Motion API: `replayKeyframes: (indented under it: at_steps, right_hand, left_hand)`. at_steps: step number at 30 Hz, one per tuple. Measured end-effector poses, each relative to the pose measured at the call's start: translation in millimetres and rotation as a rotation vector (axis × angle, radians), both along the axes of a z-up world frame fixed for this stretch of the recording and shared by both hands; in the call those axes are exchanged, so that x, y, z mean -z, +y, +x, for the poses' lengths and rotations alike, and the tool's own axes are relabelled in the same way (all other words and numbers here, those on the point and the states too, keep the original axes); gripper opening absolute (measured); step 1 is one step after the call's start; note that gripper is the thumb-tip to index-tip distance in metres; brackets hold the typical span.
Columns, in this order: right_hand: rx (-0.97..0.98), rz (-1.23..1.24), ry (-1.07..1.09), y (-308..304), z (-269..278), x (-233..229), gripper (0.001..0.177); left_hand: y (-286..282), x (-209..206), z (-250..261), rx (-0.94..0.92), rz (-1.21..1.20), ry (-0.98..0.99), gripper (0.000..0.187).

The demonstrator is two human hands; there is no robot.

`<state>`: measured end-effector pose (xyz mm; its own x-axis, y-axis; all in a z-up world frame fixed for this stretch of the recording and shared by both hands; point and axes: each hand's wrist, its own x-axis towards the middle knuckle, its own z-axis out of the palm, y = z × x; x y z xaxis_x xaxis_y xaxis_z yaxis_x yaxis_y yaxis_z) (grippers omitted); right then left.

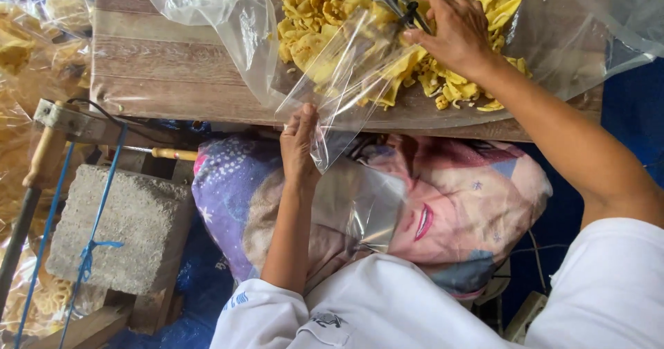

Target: Manually packing yellow snacks into small plastic bags and sealing them using a heat sealer.

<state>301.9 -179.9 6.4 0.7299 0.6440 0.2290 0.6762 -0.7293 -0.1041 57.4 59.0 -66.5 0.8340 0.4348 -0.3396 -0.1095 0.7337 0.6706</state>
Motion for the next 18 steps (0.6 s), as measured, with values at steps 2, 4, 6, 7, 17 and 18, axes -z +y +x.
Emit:
replayKeyframes:
  at_steps: [2, 4, 6, 7, 17, 18]
  right_hand:
    - [0.002, -0.062, -0.022, 11.1, 3.2, -3.4, 0.059]
    - [0.186, 0.068, 0.295, 32.4, -13.5, -36.1, 0.06]
    - [0.115, 0.105, 0.31, 20.4, -11.4, -41.7, 0.042]
    - [0.046, 0.149, 0.322, 14.1, -10.2, -44.0, 0.024]
    - [-0.156, -0.749, -0.546, -53.6, -97.9, -114.4, 0.057]
    - [-0.127, -0.759, -0.559, -52.3, -97.6, -107.8, 0.053]
  left_hand:
    - [5.1, 9.1, -6.2, 0.057, -0.046, 0.111, 0.044]
    - [10.2, 14.5, -11.3, 0.13, -0.303, 0.007, 0.044]
    - [12.5, 30.2, -20.1, 0.175, -0.38, -0.072, 0.034]
    - [13.8, 38.4, -24.0, 0.224, -0.449, -0.156, 0.027]
    - [7.1, 80.6, -18.5, 0.353, -0.663, -0.182, 0.025]
    - [6.4, 82.8, -17.9, 0.352, -0.673, -0.165, 0.025]
